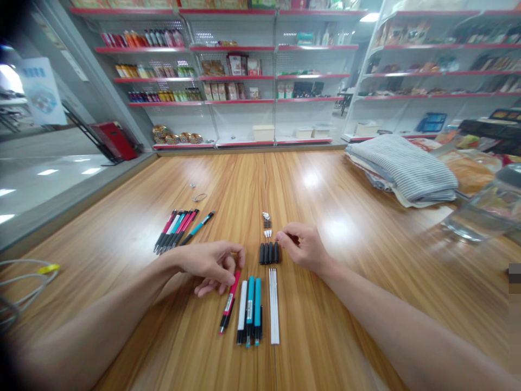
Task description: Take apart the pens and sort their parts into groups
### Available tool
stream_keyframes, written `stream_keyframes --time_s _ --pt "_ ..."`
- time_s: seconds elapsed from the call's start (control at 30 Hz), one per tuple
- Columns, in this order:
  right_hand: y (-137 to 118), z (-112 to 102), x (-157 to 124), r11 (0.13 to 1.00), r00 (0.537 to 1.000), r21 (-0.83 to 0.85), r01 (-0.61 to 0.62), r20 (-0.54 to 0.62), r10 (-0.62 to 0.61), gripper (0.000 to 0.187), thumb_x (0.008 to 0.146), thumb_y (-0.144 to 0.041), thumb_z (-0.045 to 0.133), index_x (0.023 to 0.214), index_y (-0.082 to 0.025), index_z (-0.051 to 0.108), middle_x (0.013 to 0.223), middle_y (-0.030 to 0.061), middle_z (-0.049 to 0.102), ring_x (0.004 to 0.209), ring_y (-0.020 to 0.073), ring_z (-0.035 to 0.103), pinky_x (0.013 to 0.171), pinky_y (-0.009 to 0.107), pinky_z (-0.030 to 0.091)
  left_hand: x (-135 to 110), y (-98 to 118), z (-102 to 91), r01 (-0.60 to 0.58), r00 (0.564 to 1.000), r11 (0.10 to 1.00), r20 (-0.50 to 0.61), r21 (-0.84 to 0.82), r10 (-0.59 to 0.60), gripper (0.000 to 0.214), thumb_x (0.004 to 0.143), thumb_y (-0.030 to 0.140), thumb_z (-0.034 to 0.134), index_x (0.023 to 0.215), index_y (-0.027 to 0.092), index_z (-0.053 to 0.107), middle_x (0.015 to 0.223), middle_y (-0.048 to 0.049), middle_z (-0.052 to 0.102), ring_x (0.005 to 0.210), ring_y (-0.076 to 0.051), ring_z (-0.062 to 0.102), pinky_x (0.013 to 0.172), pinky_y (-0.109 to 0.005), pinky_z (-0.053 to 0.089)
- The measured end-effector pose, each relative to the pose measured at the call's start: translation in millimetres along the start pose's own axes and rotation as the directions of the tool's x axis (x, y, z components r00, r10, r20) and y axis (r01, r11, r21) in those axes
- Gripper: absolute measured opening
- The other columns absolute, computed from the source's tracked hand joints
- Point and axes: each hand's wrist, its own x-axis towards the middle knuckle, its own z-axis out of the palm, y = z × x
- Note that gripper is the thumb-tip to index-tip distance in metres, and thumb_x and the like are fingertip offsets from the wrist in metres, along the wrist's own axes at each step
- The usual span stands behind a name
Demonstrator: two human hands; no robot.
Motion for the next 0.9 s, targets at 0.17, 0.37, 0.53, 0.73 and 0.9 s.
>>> stream_keyframes --time_s 0.17,0.37,0.53,0.73,0.9 --pt "0.5 -0.5 0.0 1.000 1.000 -0.006 0.008 0.010 -0.008 0.026 0.087 -0.029 0.051 0.071 -0.016 0.066 0.061 0.0020 0.060 0.053 0.0112 0.050 0.052 0.025 0.039 3.2 -3.6 -1.1 0.017 0.999 1.000 0.033 -0.022 -0.017 0.035 0.076 0.037 0.068 0.096 0.018 0.046 0.075 -0.0047 0.070 0.041 -0.013 0.061 0.035 -0.020 0.047" --pt "-1.4 -0.5 1.4 1.000 1.000 -0.008 0.010 0.018 -0.010 0.027 0.088 -0.029 0.051 0.070 -0.015 0.066 0.060 0.0021 0.060 0.053 0.0112 0.051 0.052 0.025 0.039 6.2 -4.1 -0.1 0.041 0.997 0.997 0.066 -0.072 -0.036 0.030 0.078 0.039 0.066 0.087 0.017 0.049 0.081 -0.0087 0.072 0.052 -0.017 0.067 0.045 -0.025 0.054" --pt "-1.7 -0.4 1.8 1.000 1.000 -0.006 0.016 0.022 -0.016 0.027 0.087 -0.029 0.051 0.071 -0.015 0.067 0.060 0.0021 0.060 0.053 0.0111 0.051 0.051 0.025 0.038 7.1 -4.0 2.0 0.063 0.996 0.992 0.072 -0.112 -0.055 0.030 0.077 0.038 0.067 0.085 0.017 0.048 0.078 -0.0083 0.072 0.054 -0.018 0.068 0.048 -0.029 0.056" --pt "-2.8 -1.0 2.3 1.000 1.000 -0.002 0.014 0.023 -0.014 0.026 0.087 -0.028 0.051 0.072 -0.015 0.067 0.059 0.0018 0.059 0.052 0.0111 0.051 0.051 0.025 0.038 7.1 -1.8 5.9 0.059 0.998 0.992 0.040 -0.108 -0.055 0.029 0.076 0.038 0.068 0.085 0.017 0.049 0.074 -0.0081 0.071 0.054 -0.020 0.067 0.046 -0.028 0.054" --pt "-3.1 -1.1 2.6 1.000 0.999 -0.005 0.015 0.028 -0.015 0.025 0.087 -0.028 0.052 0.072 -0.015 0.067 0.060 0.0020 0.060 0.053 0.0115 0.052 0.052 0.025 0.038 6.9 0.6 7.9 0.056 0.998 0.993 0.029 -0.105 -0.053 0.030 0.076 0.039 0.067 0.086 0.017 0.049 0.074 -0.0080 0.071 0.055 -0.020 0.068 0.047 -0.029 0.055"
